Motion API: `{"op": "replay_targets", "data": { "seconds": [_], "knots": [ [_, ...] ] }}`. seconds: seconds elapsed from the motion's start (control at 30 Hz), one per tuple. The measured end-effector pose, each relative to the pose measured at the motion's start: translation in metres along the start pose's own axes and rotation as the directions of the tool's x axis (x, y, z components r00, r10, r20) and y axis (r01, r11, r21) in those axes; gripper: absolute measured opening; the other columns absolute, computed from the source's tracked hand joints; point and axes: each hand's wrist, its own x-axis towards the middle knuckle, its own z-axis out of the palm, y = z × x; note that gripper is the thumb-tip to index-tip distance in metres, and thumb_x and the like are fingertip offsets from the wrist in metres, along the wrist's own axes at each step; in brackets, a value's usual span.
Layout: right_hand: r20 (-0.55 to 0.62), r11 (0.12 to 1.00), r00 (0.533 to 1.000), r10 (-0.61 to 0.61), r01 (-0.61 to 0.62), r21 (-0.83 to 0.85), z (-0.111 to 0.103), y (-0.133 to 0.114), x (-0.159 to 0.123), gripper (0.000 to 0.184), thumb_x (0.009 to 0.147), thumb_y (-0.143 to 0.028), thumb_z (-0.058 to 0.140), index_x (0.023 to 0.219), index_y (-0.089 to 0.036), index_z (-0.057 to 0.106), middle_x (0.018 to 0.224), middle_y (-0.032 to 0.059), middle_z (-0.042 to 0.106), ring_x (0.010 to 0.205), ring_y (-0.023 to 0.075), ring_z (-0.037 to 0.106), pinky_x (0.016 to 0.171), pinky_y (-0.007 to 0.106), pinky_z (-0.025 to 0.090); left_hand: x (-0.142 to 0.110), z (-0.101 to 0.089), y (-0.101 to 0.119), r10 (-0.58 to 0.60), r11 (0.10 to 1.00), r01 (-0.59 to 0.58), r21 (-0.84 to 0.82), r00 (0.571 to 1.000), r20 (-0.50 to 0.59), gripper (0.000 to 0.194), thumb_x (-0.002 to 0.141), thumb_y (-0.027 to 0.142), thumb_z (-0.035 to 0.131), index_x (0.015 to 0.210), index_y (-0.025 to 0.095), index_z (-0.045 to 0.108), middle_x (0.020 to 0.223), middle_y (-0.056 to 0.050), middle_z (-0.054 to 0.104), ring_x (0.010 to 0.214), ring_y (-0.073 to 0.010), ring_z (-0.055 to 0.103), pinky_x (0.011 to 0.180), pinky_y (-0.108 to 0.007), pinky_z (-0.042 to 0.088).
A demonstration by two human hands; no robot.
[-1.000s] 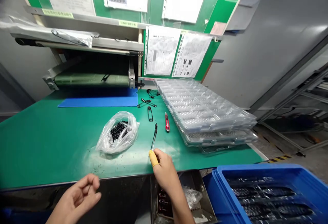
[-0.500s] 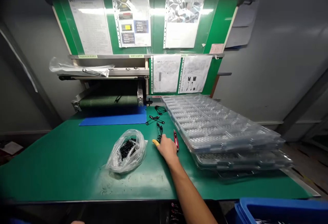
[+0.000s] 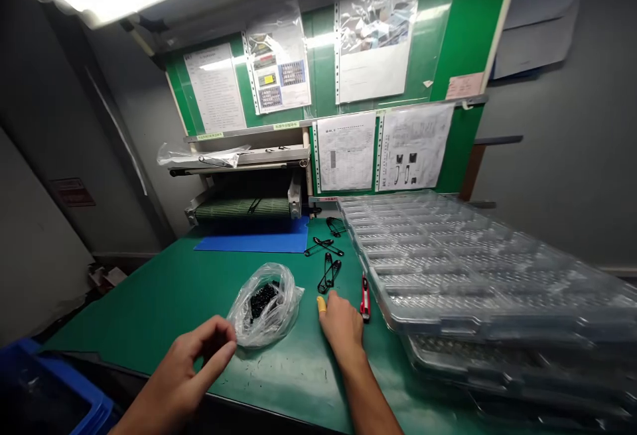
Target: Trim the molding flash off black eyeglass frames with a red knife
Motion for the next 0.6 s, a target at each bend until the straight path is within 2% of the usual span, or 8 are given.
{"op": "replay_targets", "data": {
  "seconds": [0.07, 0.13, 0.2, 0.27, 0.37, 0.47, 0.6],
  "knots": [
    [0.007, 1.000, 1.000, 0.000, 0.000, 0.006, 0.000, 0.001, 0.000, 0.028, 0.097, -0.039, 0.048, 0.099, -0.014, 0.061, 0.085, 0.0028, 0.064, 0.074, 0.0158, 0.063, 0.071, 0.035, 0.053, 0.032, -0.007, 0.000, 0.087, 0.980, -0.081, 0.182, 0.996, -0.022, 0.026, 0.090, 0.041, 0.048, 0.079, 0.019, 0.056, 0.072, 0.000, 0.056, 0.066, -0.0135, 0.050, 0.062, -0.024, 0.037],
    [0.008, 1.000, 1.000, 0.004, -0.004, 0.016, 0.001, 0.003, 0.002, 0.027, 0.097, -0.038, 0.048, 0.098, -0.014, 0.061, 0.084, 0.0024, 0.064, 0.073, 0.0156, 0.062, 0.070, 0.035, 0.053, 0.080, -0.016, -0.011, 0.103, 0.961, -0.080, 0.266, 0.992, -0.074, 0.019, 0.089, 0.037, 0.051, 0.087, 0.019, 0.058, 0.086, -0.002, 0.061, 0.079, -0.0154, 0.055, 0.072, -0.026, 0.041],
    [-0.001, 1.000, 1.000, 0.011, -0.011, 0.030, 0.003, 0.005, 0.004, 0.027, 0.096, -0.038, 0.048, 0.096, -0.014, 0.061, 0.081, 0.0017, 0.063, 0.072, 0.0154, 0.062, 0.069, 0.034, 0.052, 0.140, -0.026, -0.030, 0.048, 0.954, 0.008, 0.299, 0.983, -0.177, 0.020, 0.089, 0.031, 0.054, 0.100, 0.015, 0.057, 0.101, -0.006, 0.061, 0.090, -0.0179, 0.057, 0.080, -0.032, 0.046],
    [-0.019, 0.999, 1.000, 0.015, -0.015, 0.043, 0.007, 0.006, 0.007, 0.026, 0.096, -0.036, 0.048, 0.094, -0.014, 0.061, 0.077, 0.0008, 0.062, 0.069, 0.0150, 0.061, 0.068, 0.033, 0.051, 0.202, -0.036, -0.050, -0.033, 0.942, 0.126, 0.310, 0.956, -0.290, 0.030, 0.089, 0.032, 0.055, 0.114, 0.014, 0.055, 0.115, -0.009, 0.058, 0.098, -0.0203, 0.058, 0.084, -0.040, 0.049],
    [-0.058, 0.998, 0.998, 0.020, -0.016, 0.062, 0.011, 0.006, 0.010, 0.022, 0.096, -0.031, 0.048, 0.089, -0.015, 0.061, 0.069, -0.0004, 0.061, 0.062, 0.0150, 0.059, 0.061, 0.031, 0.048, 0.274, -0.047, -0.069, -0.119, 0.910, 0.266, 0.319, 0.903, -0.412, 0.036, 0.090, 0.036, 0.055, 0.119, 0.015, 0.054, 0.119, -0.010, 0.057, 0.101, -0.0221, 0.059, 0.086, -0.044, 0.051],
    [-0.149, 0.995, 0.988, 0.030, -0.015, 0.095, 0.013, 0.009, 0.014, 0.021, 0.095, -0.026, 0.045, 0.083, -0.018, 0.060, 0.072, 0.0010, 0.063, 0.067, 0.0171, 0.061, 0.061, 0.029, 0.045, 0.311, -0.050, -0.075, -0.101, 0.886, 0.291, 0.360, 0.881, -0.462, 0.038, 0.089, 0.036, 0.057, 0.121, 0.016, 0.053, 0.122, -0.011, 0.056, 0.106, -0.0244, 0.057, 0.089, -0.047, 0.050],
    [-0.320, 0.987, 0.939, 0.126, -0.087, 0.135, 0.012, 0.024, 0.026, 0.019, 0.094, -0.024, 0.041, 0.102, -0.021, 0.058, 0.109, 0.0066, 0.062, 0.100, 0.0201, 0.058, 0.083, 0.030, 0.044, 0.334, -0.053, -0.081, 0.002, 0.891, 0.177, 0.418, 0.919, -0.393, 0.036, 0.089, 0.033, 0.057, 0.120, 0.015, 0.053, 0.122, -0.010, 0.055, 0.107, -0.0245, 0.056, 0.089, -0.047, 0.049]
  ]
}}
